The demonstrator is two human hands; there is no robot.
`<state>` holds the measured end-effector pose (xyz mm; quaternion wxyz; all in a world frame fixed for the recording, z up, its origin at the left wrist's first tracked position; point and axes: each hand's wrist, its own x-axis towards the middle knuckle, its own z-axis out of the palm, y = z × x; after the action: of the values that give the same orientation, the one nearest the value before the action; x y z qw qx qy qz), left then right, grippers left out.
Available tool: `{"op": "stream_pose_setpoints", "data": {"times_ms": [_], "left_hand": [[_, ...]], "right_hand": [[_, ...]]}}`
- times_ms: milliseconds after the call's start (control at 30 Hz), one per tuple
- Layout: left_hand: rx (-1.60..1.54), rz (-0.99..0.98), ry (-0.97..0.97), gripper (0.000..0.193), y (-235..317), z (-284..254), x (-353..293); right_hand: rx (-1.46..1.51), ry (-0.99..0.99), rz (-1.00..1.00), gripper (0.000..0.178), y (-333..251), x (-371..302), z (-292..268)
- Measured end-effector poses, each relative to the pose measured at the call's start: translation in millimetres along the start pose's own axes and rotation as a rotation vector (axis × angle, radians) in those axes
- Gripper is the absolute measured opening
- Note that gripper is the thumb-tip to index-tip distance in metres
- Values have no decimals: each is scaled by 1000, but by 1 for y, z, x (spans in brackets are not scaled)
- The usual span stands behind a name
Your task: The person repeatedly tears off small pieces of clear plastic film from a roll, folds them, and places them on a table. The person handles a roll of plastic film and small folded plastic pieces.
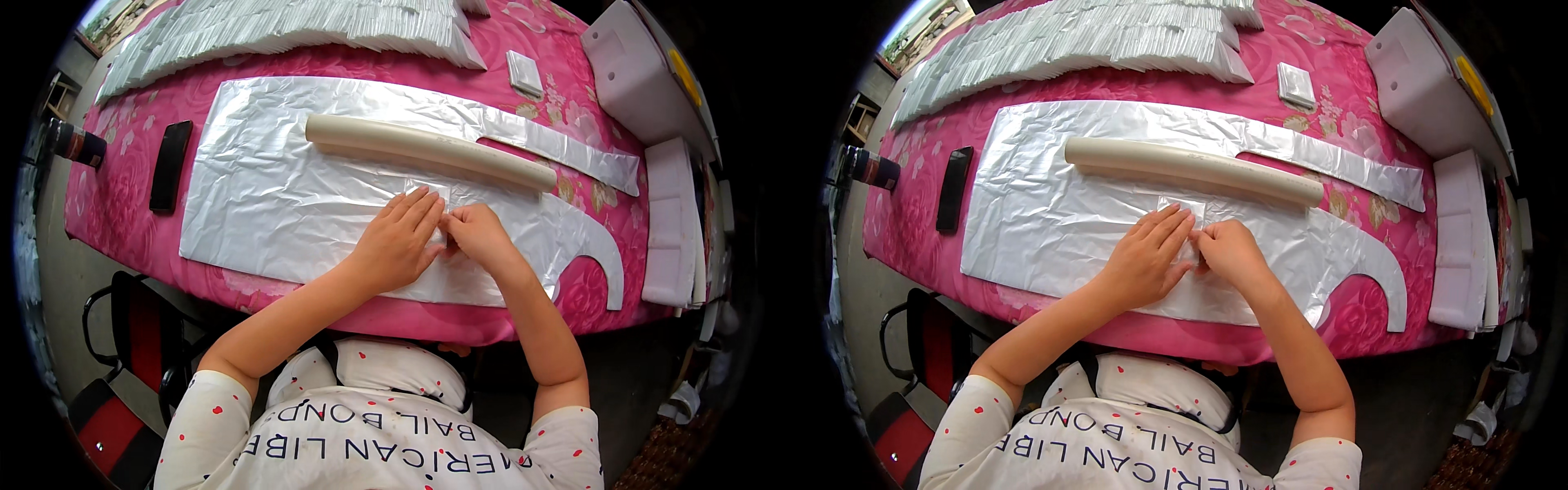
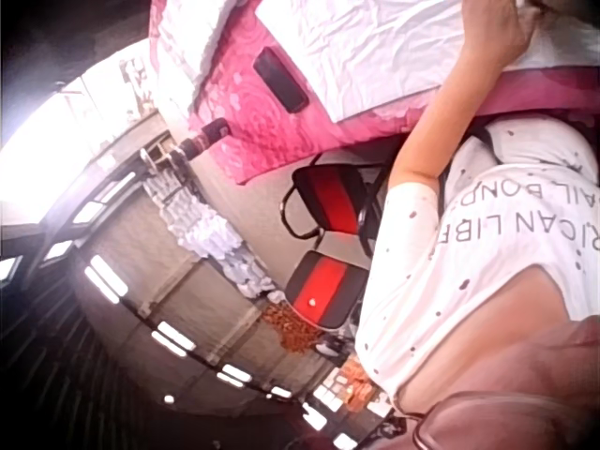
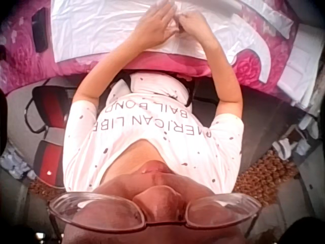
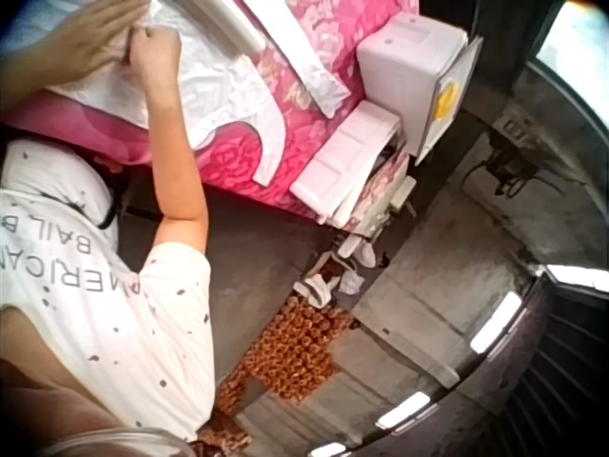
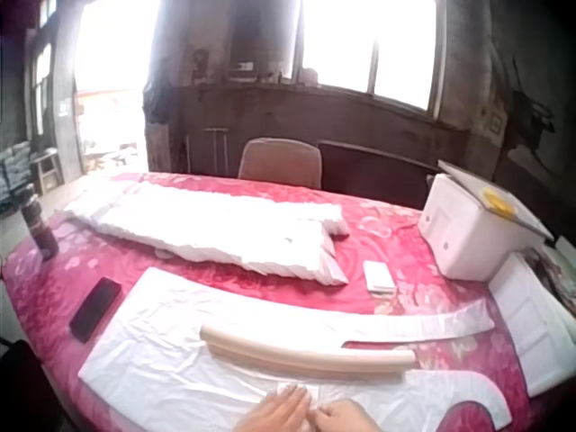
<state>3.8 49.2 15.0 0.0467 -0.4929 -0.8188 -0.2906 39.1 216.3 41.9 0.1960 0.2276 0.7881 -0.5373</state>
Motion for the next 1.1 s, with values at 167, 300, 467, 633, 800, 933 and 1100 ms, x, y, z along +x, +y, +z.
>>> {"op": "stream_pose_setpoints", "data": {"times_ms": [167,300,467,633,800,933,1100], "left_hand": [[87,-85,-129,90,-4,13,3],[90,-94,-115,100,-4,18,1],[105,-109,-107,102,-3,18,0],[123,-98,-113,102,-3,17,0],[-46,-69,-65,90,-1,-3,-17],[-682,-257,-88,54,14,-45,-60],[-1284,-939,-396,23,23,-76,-143]], "right_hand": [[-38,35,-5,32,-5,-4,3],[-62,77,-6,30,-4,-9,7],[-229,231,-179,26,7,-23,14],[-387,278,-124,20,9,-41,3],[-549,397,-675,23,5,-34,11],[-671,412,-984,41,-1,-2,30],[-665,327,-833,58,-3,12,75]]}}
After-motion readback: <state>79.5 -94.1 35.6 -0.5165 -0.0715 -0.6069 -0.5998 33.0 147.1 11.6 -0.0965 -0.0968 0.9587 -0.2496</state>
